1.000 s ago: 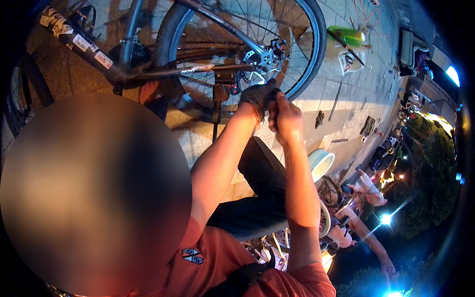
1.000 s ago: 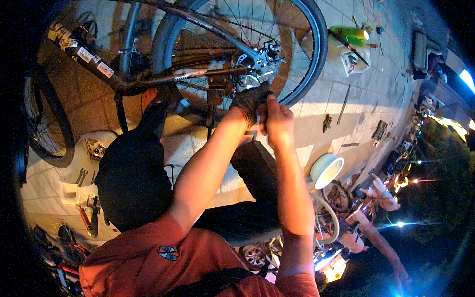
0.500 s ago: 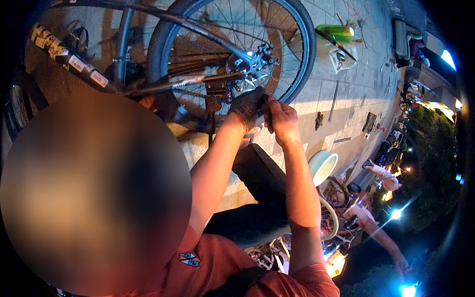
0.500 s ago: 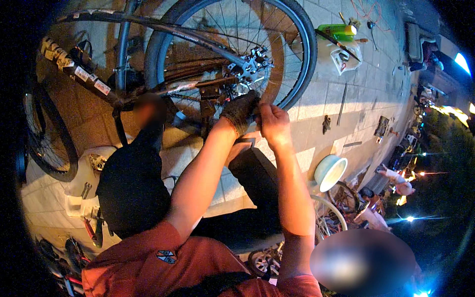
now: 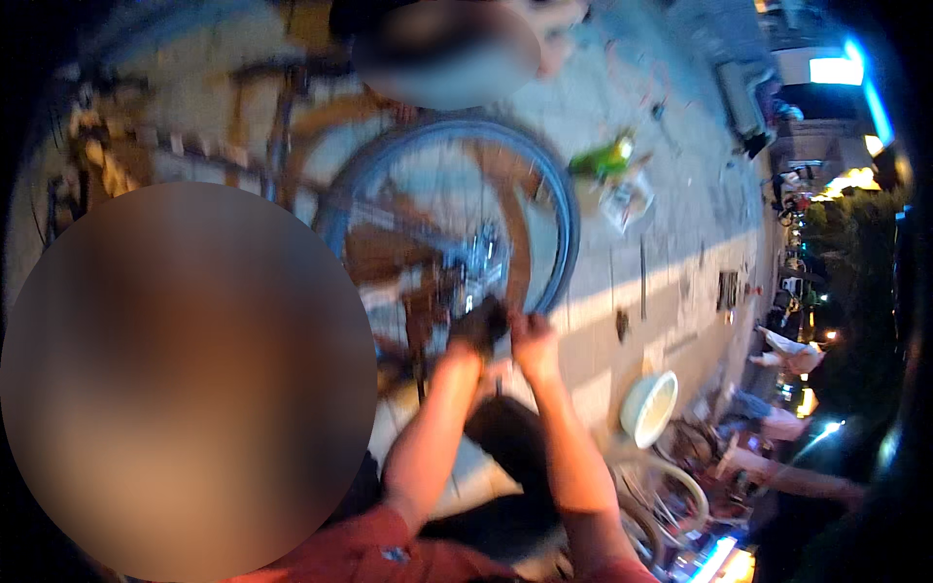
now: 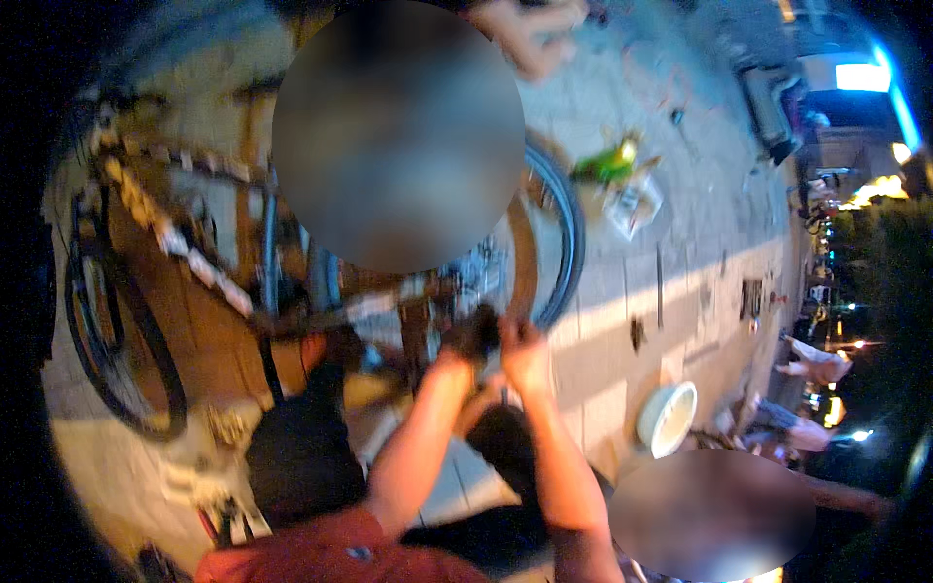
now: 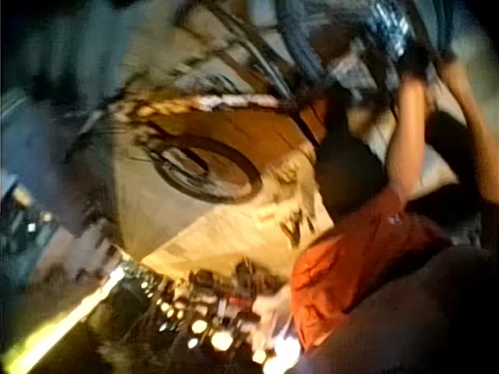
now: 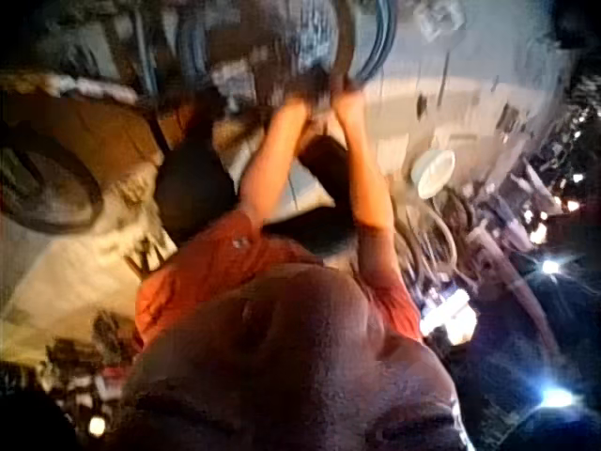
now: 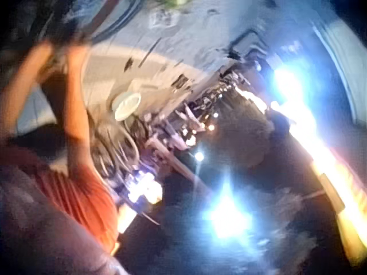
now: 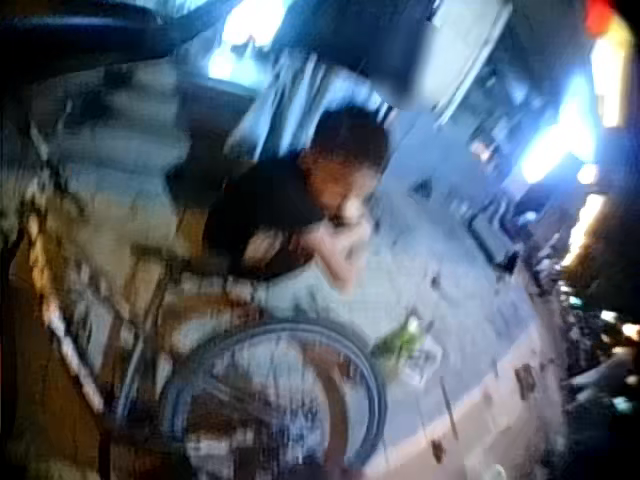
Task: The person sits on the floor and uses a screwdriver to adjust the rear derailleur of a bicycle. The person manipulates the derailleur mechanism and the chain while the bicycle is inverted on a stand.
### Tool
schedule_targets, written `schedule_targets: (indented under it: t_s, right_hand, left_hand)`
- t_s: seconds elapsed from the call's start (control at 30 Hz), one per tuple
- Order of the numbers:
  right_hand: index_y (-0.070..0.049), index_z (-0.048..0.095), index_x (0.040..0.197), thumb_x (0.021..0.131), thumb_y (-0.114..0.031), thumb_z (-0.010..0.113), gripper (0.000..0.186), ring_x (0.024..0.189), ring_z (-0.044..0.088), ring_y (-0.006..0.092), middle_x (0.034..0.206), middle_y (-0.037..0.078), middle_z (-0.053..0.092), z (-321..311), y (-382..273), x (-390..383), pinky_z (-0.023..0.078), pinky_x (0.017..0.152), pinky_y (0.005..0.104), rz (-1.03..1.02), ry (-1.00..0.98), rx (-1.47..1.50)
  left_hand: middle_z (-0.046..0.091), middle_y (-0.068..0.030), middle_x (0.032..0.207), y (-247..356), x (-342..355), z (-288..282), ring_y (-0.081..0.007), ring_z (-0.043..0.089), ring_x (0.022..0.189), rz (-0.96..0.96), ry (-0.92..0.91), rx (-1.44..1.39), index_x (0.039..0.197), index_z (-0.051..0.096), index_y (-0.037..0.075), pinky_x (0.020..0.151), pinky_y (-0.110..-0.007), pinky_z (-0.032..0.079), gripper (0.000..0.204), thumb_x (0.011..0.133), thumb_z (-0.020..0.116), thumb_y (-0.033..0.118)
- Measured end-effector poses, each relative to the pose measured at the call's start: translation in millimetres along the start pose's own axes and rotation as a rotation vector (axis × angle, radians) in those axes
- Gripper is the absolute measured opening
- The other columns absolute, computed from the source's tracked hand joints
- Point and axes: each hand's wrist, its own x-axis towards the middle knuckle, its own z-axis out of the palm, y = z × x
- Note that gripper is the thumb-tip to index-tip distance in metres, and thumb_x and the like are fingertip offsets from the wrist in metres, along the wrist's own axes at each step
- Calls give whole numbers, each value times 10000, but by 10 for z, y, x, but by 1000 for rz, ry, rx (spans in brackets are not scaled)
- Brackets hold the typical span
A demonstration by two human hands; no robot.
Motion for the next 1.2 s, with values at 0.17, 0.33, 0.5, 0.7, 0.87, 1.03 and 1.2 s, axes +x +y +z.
schedule_targets:
  t_s: [0.17,0.33,0.5,0.7,0.87,1.03,1.2]
  right_hand:
    - [-66,660,899,989,-393,651,340,814,697,388,863,173,691,-795,-233,94,543,637,494,-121,-219,-496]
    - [-77,620,849,991,-367,645,324,768,677,401,805,158,659,-617,-258,31,530,598,503,-115,-155,-396]
    - [-48,612,844,995,-319,633,311,804,663,420,835,198,651,-615,-274,53,534,664,513,-141,-89,-223]
    - [-24,658,941,966,-185,640,164,822,663,385,868,173,667,-1074,-639,316,540,723,454,-41,-11,-105]
    - [-71,613,881,1048,-211,583,219,579,500,122,686,8,541,-2109,-851,234,433,555,290,267,819,241]
    - [-61,635,874,1059,-272,579,286,514,429,55,628,-32,493,-1952,-356,-171,350,470,237,456,796,618]
    - [-31,682,948,1064,-300,586,309,566,460,41,646,-48,519,-1738,-591,-120,373,525,231,520,442,436]
  left_hand:
    - [535,-2,779,71,-468,624,-147,541,744,-217,-139,-66,791,552,162,646,-288,501,182,943,644,196]
    - [576,-17,823,75,-259,365,-166,561,779,-211,-232,-184,825,574,154,685,-295,489,215,980,638,288]
    - [673,-39,1090,27,-185,396,-214,602,1054,-196,-333,-212,1128,653,137,974,-347,486,296,1036,577,408]
    - [646,-27,1039,104,-321,405,-243,592,948,-205,-469,-280,968,573,201,843,-442,489,320,995,627,515]
    - [724,-104,1043,9,-146,201,-291,662,994,47,473,297,1101,723,157,854,-475,505,366,940,654,478]
    - [720,-184,1211,-71,-271,-37,-331,679,1128,48,548,1194,1170,742,100,930,-449,511,466,930,625,483]
    - [691,-214,1275,-354,-334,-369,-369,629,1235,408,877,1136,1211,706,27,1023,-449,478,602,918,655,550]
